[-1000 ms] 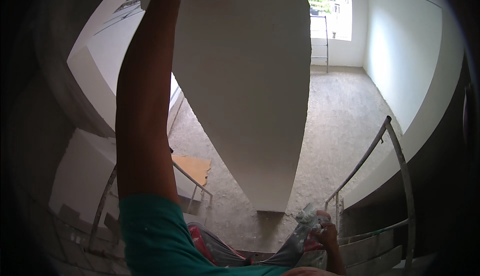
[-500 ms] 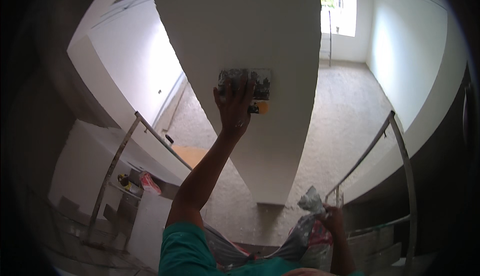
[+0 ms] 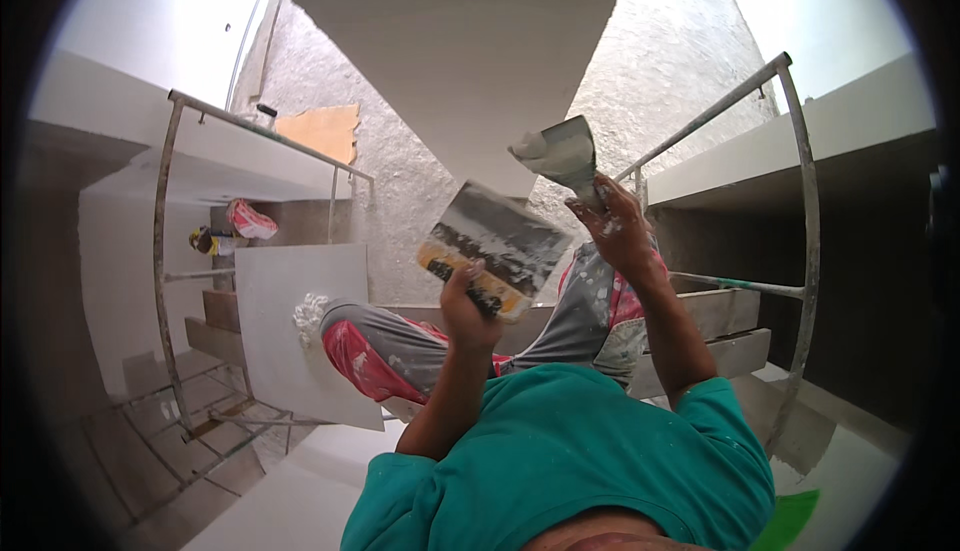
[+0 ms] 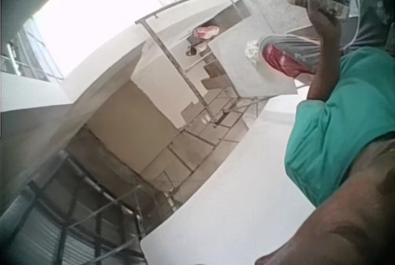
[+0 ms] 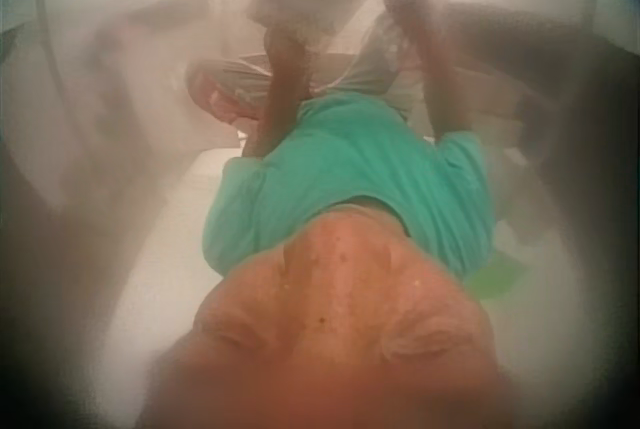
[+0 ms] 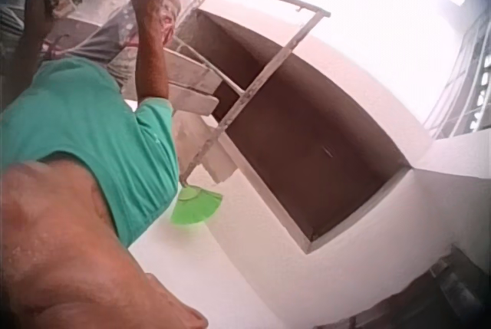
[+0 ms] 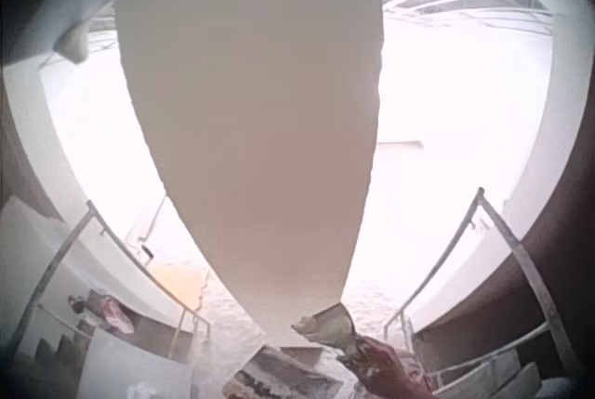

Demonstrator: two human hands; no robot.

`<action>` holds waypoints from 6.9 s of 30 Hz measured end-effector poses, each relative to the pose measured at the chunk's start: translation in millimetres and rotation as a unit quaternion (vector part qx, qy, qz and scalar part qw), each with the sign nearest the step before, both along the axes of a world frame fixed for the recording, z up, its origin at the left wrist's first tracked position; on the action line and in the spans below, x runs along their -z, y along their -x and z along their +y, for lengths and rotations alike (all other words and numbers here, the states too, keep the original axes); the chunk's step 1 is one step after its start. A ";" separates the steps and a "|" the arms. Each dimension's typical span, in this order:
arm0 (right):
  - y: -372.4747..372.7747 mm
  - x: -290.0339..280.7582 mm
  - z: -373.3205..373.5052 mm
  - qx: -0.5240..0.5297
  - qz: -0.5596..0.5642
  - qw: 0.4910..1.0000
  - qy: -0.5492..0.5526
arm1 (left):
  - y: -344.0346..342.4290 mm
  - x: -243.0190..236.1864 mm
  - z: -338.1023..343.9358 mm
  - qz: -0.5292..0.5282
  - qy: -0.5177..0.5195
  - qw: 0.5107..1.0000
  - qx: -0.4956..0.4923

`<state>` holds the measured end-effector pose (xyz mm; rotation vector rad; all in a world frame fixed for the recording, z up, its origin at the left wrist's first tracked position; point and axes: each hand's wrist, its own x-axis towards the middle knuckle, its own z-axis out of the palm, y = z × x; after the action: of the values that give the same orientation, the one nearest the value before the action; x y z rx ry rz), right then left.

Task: The person applies plaster to a ceiling using a trowel and hawk, smoothing the surface in a stairwell area. The person repeatedly scoops plaster from the hawk and spreads it across the ceiling.

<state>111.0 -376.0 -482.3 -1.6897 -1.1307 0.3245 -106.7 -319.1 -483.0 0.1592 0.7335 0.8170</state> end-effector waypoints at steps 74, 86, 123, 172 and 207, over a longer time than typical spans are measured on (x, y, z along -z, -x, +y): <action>-90.0 60.0 -60.7 -0.017 -0.085 0.976 0.198 | -9.4 -159.4 188.5 0.038 -0.557 0.828 0.047; -29.5 92.5 -166.8 0.063 -0.163 0.961 0.214 | -139.6 -622.6 264.4 0.396 -0.857 0.069 -0.322; -15.8 54.1 -150.0 0.154 -0.074 0.958 0.229 | -189.3 -680.5 263.8 0.550 -0.777 -0.016 -0.305; -18.6 60.2 -141.9 0.135 -0.044 0.957 0.253 | -160.5 -502.8 301.0 0.587 -0.749 0.052 -0.305; -20.6 61.4 -132.6 0.126 -0.025 0.950 0.284 | -191.3 -624.3 284.1 0.518 -0.773 -0.040 -0.364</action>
<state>131.6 -508.6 -543.7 -2.3345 -0.8868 0.4788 84.5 -35.0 141.3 -1.8287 -0.3877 -1.3166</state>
